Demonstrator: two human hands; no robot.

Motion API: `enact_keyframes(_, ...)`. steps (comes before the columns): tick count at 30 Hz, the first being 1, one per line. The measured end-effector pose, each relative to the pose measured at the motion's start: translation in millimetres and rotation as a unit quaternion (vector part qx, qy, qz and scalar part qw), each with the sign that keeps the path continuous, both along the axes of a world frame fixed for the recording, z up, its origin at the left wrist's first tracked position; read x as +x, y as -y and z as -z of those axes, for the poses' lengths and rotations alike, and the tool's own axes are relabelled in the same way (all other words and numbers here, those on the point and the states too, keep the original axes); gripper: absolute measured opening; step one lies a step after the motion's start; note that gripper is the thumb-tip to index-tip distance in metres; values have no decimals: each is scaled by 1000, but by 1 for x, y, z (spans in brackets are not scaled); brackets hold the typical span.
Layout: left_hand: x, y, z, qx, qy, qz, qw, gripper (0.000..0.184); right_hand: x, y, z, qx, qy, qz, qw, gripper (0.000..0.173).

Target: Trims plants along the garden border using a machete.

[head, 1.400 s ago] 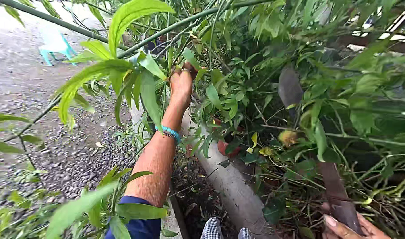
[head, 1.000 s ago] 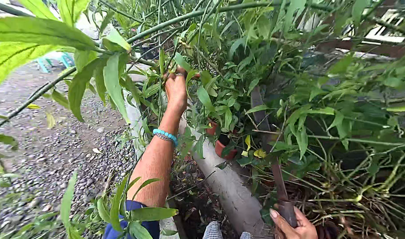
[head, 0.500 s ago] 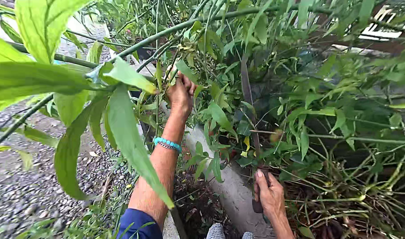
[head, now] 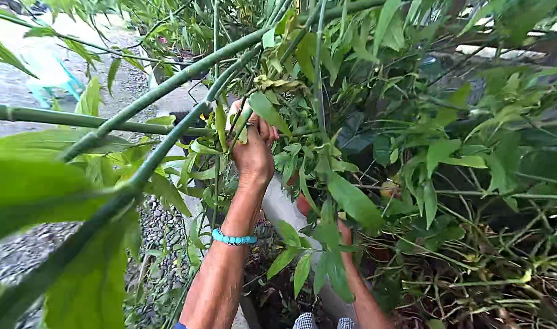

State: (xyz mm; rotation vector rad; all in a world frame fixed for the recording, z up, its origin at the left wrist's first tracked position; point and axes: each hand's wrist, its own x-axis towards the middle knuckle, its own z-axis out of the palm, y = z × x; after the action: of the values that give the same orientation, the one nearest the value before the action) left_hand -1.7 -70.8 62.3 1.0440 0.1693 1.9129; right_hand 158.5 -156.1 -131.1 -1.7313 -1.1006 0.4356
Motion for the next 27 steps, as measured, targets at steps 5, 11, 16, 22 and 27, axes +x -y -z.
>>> enact_keyframes(5, 3, 23, 7, -49, -39, -87, 994, 27, -3, -83, -26, -32, 8, -20, 999, 42)
enact_keyframes(11, -8, 18, 3, -71, -56, -74, 993, 30, -2, -103, -21, 4, 30, -49, 998, 48)
enact_keyframes(16, -20, 33, 3, -163, -112, -93, 976, 19, -21, -39, -23, -39, -82, -27, 995, 49)
enact_keyframes(22, -17, 45, 3, -112, -112, -86, 984, 19, -28, 7, 20, -29, -21, 9, 999, 38)
enact_keyframes(27, -5, 36, 16, -89, -196, -167, 962, 13, -28, -78, -43, -38, -11, -13, 999, 42)
